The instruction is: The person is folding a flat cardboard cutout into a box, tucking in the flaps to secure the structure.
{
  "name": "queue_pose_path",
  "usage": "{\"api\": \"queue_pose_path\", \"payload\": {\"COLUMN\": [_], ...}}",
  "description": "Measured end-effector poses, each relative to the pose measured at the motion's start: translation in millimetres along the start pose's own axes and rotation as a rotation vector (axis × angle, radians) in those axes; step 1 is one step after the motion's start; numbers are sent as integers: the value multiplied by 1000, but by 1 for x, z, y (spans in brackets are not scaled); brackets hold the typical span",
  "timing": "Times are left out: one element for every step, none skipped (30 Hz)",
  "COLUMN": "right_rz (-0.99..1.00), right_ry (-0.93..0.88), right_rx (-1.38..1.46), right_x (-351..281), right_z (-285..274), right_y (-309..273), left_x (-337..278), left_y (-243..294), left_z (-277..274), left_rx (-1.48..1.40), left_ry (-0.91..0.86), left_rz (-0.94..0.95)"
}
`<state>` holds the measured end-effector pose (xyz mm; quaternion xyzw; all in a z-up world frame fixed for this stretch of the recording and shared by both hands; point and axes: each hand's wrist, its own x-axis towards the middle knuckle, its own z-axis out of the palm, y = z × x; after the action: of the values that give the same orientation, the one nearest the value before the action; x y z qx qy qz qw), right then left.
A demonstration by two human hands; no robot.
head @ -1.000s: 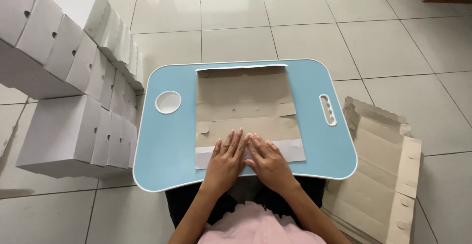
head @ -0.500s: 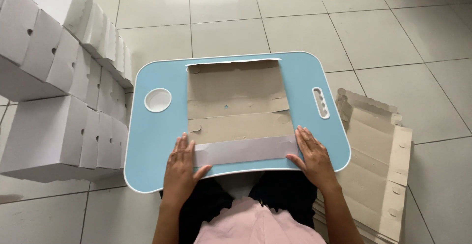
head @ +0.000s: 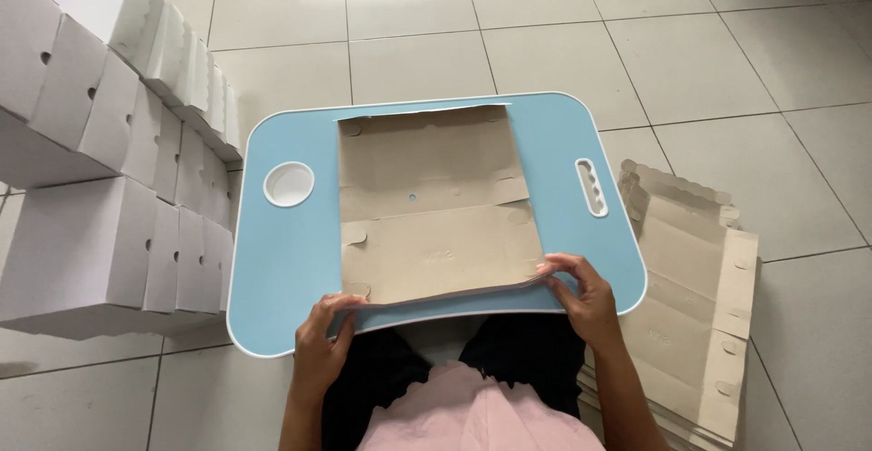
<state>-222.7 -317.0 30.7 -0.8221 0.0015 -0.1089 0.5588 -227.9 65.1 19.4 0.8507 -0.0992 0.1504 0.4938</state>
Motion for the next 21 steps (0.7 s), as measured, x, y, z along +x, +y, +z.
{"api": "queue_pose_path", "payload": {"right_rz": [-2,-28,-53,-54,-120,-187,-187,-212,-238,-239,-271,-303,-303,-377,-451,-452,-480,-507,-507,-570,-635], "right_ry": [-1,8,16,14,11,9,9,44,79,78,84,90,91,72,53,54,5,-44,-42,-43,-46], "right_rx": [-1,-11,-22,-23,47,117,116,100,85,85,16,-53,-53,-156,-261,-263,-361,-460,-460,-612,-763], "right_x": [0,-1,-2,-1,-1,0,-1,-2,-2,-3,-4,-5,-5,-4,-4,-4,-4,-4,-5,-5,-6], "right_z": [0,1,1,3,5,7,12,16,21,26,31,36,41,45,49,52,55,59,60,62,64], "right_y": [-3,-6,-10,-9,-8,-7,-8,-10,-11,-14,-17,-20,-22,-24,-26,-21,-16,-11,-12,-13,-15], "left_x": [0,1,1,0,-1,-2,0,2,4,3,1,0,-1,-2,-2,-5,-7,-9,-9,-10,-11], "left_y": [5,10,16,14,13,11,17,22,28,27,26,25,26,26,27,24,21,18,17,17,17], "left_z": [0,-1,-1,0,2,4,4,5,6,10,14,18,20,22,25,29,32,36,40,44,47], "left_rx": [-1,-23,-44,-44,-33,-21,-21,9,40,40,83,126,126,197,267,266,278,291,291,284,279], "left_ry": [3,19,35,37,54,70,71,93,116,118,153,188,188,170,152,152,147,142,141,161,183], "left_rz": [0,11,20,19,76,132,132,196,259,259,291,322,322,341,360,361,351,341,342,329,314]}}
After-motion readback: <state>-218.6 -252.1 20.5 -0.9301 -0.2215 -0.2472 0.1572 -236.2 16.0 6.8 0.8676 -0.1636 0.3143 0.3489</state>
